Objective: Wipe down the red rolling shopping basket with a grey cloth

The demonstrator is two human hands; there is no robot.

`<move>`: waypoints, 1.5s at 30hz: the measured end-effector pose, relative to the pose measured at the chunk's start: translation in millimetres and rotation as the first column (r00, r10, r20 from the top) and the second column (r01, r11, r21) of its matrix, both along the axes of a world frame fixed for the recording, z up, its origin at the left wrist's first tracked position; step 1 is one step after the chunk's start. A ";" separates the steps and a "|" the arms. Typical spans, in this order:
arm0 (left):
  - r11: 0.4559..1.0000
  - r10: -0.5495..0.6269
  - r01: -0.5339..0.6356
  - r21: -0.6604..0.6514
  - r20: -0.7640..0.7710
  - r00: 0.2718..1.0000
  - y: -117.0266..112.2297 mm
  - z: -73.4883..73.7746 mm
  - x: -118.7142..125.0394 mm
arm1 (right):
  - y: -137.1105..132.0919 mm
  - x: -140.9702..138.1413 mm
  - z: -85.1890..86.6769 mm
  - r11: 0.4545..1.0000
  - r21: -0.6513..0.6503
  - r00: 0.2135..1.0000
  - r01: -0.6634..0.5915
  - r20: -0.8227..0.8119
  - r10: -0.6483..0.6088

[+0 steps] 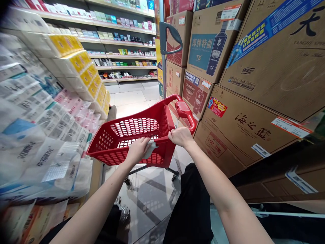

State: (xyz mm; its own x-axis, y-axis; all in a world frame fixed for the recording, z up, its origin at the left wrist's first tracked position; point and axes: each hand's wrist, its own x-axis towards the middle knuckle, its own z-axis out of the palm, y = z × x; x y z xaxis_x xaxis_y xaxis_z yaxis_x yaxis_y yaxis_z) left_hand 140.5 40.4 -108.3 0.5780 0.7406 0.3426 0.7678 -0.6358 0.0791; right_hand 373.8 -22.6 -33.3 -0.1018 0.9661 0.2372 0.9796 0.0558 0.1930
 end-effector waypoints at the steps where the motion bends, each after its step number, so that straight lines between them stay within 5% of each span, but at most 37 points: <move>1: 0.999 0.027 -0.026 0.022 -0.015 1.000 2.6 -4.6 -10.7 | 1.2 1.2 0.1 1.000 0.000 1.000 0.003 0.001 -0.003; 8: 0.977 0.200 -0.187 0.107 -0.131 0.971 21.0 -28.9 -108.0 | 9.1 8.1 -1.6 1.000 0.012 1.000 -0.003 0.018 0.003; 11: 0.961 0.257 -0.234 0.146 -0.174 0.951 25.2 -31.1 -130.3 | 11.9 11.0 -4.0 1.000 0.016 1.000 -0.001 0.009 0.001; 20: 0.962 0.271 -0.248 0.116 -0.262 0.926 16.6 -24.7 -104.9 | 19.8 -9.6 -22.4 0.950 0.261 0.985 0.170 -0.084 -0.153; 28: 0.976 0.210 -0.190 0.106 -0.234 0.949 -6.2 -25.4 -77.3 | 30.2 -25.8 -47.4 0.981 0.188 0.994 0.042 -0.103 -0.023; 35: 0.972 0.219 -0.197 0.132 -0.189 0.957 -5.6 -38.9 -124.3 | 28.0 -2.8 -29.3 0.970 -0.004 0.969 -0.244 -0.027 0.244; 39: 0.958 0.270 -0.263 0.114 -0.055 0.961 -1.5 -52.7 -146.2 | 30.7 5.7 -20.3 0.958 -0.080 0.961 -0.276 -0.001 0.277; 45: 0.919 0.344 -0.388 0.077 0.330 0.879 -4.4 -61.6 -125.0 | 31.3 -2.2 -16.4 0.962 -0.078 0.966 -0.260 -0.015 0.260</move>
State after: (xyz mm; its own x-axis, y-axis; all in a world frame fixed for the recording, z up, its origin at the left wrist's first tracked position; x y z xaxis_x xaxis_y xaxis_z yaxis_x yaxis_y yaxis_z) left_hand 15.5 36.0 -169.8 0.1261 0.8120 0.5699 0.8997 -0.3356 0.2791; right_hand 371.6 8.8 -49.7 -0.3511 0.9221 0.1625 0.9301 0.3236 0.1738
